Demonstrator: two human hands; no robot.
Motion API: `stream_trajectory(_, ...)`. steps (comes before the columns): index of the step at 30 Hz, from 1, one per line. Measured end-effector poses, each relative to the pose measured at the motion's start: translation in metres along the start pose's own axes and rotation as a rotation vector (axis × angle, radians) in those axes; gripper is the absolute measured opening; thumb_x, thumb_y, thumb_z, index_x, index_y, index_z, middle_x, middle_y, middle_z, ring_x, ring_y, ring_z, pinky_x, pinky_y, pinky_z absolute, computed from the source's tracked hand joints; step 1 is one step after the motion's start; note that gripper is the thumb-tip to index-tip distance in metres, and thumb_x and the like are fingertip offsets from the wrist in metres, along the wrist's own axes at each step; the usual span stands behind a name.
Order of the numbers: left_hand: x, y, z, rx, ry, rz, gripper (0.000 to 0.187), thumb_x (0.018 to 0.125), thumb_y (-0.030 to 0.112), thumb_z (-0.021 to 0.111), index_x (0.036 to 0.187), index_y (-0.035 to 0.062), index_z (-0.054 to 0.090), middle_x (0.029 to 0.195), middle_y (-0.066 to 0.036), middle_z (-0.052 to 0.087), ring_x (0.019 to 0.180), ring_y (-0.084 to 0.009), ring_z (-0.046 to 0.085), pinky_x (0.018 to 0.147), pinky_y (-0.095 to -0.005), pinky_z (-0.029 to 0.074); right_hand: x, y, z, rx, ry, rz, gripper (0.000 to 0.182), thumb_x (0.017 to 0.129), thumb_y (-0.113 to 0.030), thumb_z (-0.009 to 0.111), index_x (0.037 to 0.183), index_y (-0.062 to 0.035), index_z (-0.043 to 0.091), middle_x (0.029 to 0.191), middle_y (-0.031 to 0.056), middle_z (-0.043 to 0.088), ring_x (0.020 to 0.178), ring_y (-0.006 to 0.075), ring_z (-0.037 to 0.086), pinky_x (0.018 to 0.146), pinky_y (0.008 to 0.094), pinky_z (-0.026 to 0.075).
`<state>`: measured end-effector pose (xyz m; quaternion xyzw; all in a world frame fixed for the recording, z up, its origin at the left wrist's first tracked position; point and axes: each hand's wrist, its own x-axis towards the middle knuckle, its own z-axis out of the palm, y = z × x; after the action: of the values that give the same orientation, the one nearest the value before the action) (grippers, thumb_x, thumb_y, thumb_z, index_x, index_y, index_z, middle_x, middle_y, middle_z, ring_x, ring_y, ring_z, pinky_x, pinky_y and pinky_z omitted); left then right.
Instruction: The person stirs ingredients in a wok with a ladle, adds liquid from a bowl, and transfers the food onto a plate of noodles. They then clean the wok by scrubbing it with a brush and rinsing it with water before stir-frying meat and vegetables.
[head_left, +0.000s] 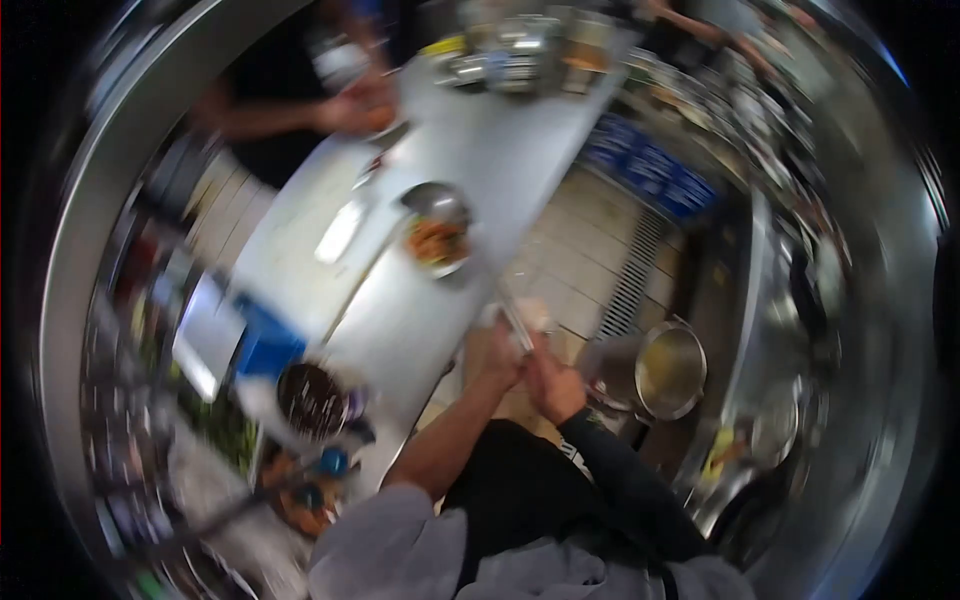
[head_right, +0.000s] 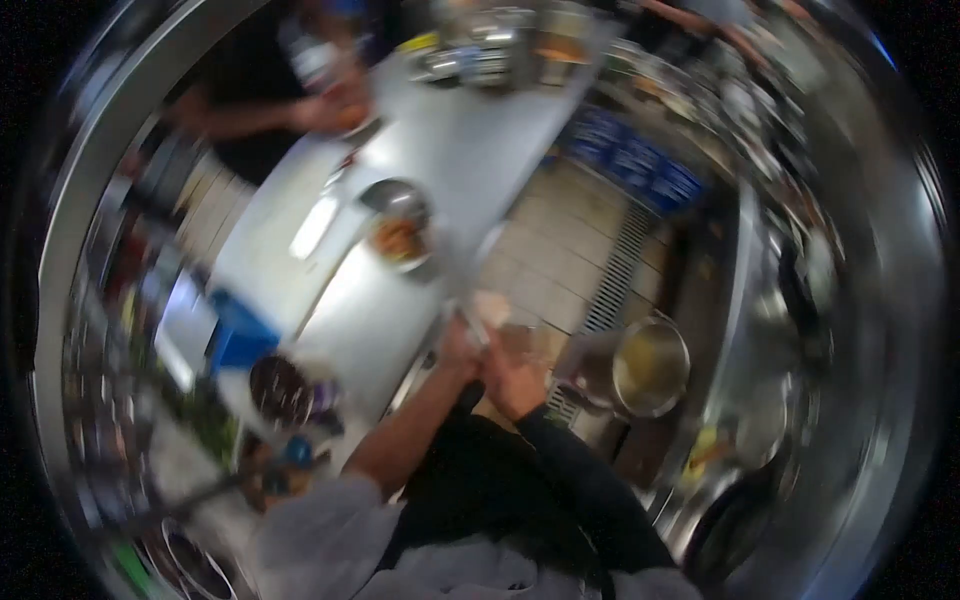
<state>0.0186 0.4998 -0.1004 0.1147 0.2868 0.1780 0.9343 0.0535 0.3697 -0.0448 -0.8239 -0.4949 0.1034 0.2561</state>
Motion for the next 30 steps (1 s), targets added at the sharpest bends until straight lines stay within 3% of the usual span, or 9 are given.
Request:
stream_trajectory(3, -0.001, -0.002, 0.017, -0.146, -0.712, -0.157, 0.043, 0.098, 0.038, 0.048, 0.125, 0.0047, 0.054, 0.104, -0.010, 0.065, 0.086, -0.0218, 0.066, 0.074, -0.0365, 0.057, -0.024, 0.015, -0.003, 0.016, 0.165, 0.082, 0.066, 0.088, -0.021, 0.061, 0.147, -0.0142, 0.035, 0.081, 0.0190, 0.066, 0.059, 0.0361, 0.062, 0.053, 0.0477, 0.050)
stream_trajectory(6, 0.007, -0.028, 0.030, 0.214, -0.139, -0.099, 0.038, 0.099, 0.037, 0.049, 0.119, 0.0049, 0.055, 0.095, -0.009, 0.063, 0.072, -0.0203, 0.063, 0.056, -0.0309, 0.051, -0.076, 0.032, -0.027, 0.096, 0.441, 0.259, 0.063, 0.087, -0.022, 0.062, 0.145, -0.0169, 0.038, 0.076, 0.0183, 0.065, 0.056, 0.0358, 0.061, 0.051, 0.0487, 0.050)
stream_trajectory(9, 0.018, -0.048, 0.004, 0.517, -0.239, -0.376, 0.033, 0.096, 0.030, 0.057, 0.115, 0.0032, 0.057, 0.092, -0.008, 0.063, 0.071, -0.0201, 0.063, 0.054, -0.0315, 0.051, -0.155, 0.035, -0.067, 0.188, 0.457, 0.561, 0.052, 0.083, -0.015, 0.062, 0.134, -0.0117, 0.050, 0.072, 0.0156, 0.063, 0.063, 0.0331, 0.065, 0.057, 0.0422, 0.052)
stream_trajectory(13, -0.004, -0.092, -0.007, 0.859, -0.169, -0.561, 0.035, 0.090, 0.026, 0.065, 0.115, 0.0030, 0.058, 0.089, -0.008, 0.064, 0.070, -0.0210, 0.064, 0.055, -0.0328, 0.051, -0.262, 0.058, -0.134, 0.068, 0.889, 0.822, 0.046, 0.083, -0.015, 0.059, 0.128, -0.0062, 0.054, 0.066, 0.0168, 0.060, 0.056, 0.0310, 0.062, 0.053, 0.0392, 0.050)
stream_trajectory(16, -0.015, -0.123, -0.021, 1.108, -0.110, -0.669, 0.034, 0.088, 0.025, 0.066, 0.113, 0.0034, 0.057, 0.087, -0.008, 0.064, 0.067, -0.0224, 0.064, 0.054, -0.0353, 0.051, -0.342, 0.080, -0.186, 0.101, 1.131, 0.965, 0.053, 0.085, -0.014, 0.061, 0.134, 0.0010, 0.049, 0.087, 0.0196, 0.064, 0.067, 0.0193, 0.063, 0.062, 0.0335, 0.050)
stream_trajectory(18, -0.024, -0.152, -0.022, 1.211, -0.055, -0.739, 0.031, 0.087, 0.025, 0.066, 0.109, 0.0044, 0.058, 0.082, -0.008, 0.064, 0.064, -0.0236, 0.063, 0.053, -0.0366, 0.051, -0.401, 0.102, -0.217, 0.075, 1.199, 1.115, 0.059, 0.087, -0.014, 0.058, 0.141, 0.0007, 0.042, 0.085, 0.0186, 0.068, 0.060, 0.0190, 0.061, 0.062, 0.0299, 0.051)
stream_trajectory(21, -0.037, -0.195, -0.015, 1.214, 0.007, -0.734, 0.028, 0.088, 0.026, 0.065, 0.106, 0.0049, 0.058, 0.076, -0.008, 0.062, 0.060, -0.0238, 0.062, 0.050, -0.0362, 0.050, -0.495, 0.174, -0.252, -0.305, 1.344, 0.987, 0.060, 0.087, -0.015, 0.058, 0.141, 0.0031, 0.041, 0.101, 0.0316, 0.064, 0.073, 0.0337, 0.068, 0.071, 0.0372, 0.052)
stream_trajectory(26, -0.074, -0.259, 0.015, 1.263, 0.027, -0.558, 0.028, 0.088, 0.023, 0.063, 0.105, 0.0027, 0.057, 0.075, -0.009, 0.061, 0.055, -0.0235, 0.060, 0.047, -0.0348, 0.049, -0.611, 0.321, -0.330, -0.338, 1.220, 1.395, 0.061, 0.083, -0.012, 0.056, 0.139, 0.0068, 0.040, 0.092, 0.0355, 0.062, 0.080, 0.0468, 0.064, 0.072, 0.0520, 0.050)
stream_trajectory(30, -0.118, -0.287, 0.053, 1.389, 0.021, -0.368, 0.031, 0.087, 0.017, 0.062, 0.112, -0.0004, 0.053, 0.085, -0.012, 0.062, 0.063, -0.0255, 0.064, 0.051, -0.0369, 0.052, -0.673, 0.483, -0.378, -0.240, 1.077, 1.660, 0.044, 0.079, -0.017, 0.062, 0.118, 0.0038, 0.059, 0.083, 0.0251, 0.067, 0.071, 0.0425, 0.063, 0.068, 0.0532, 0.049)
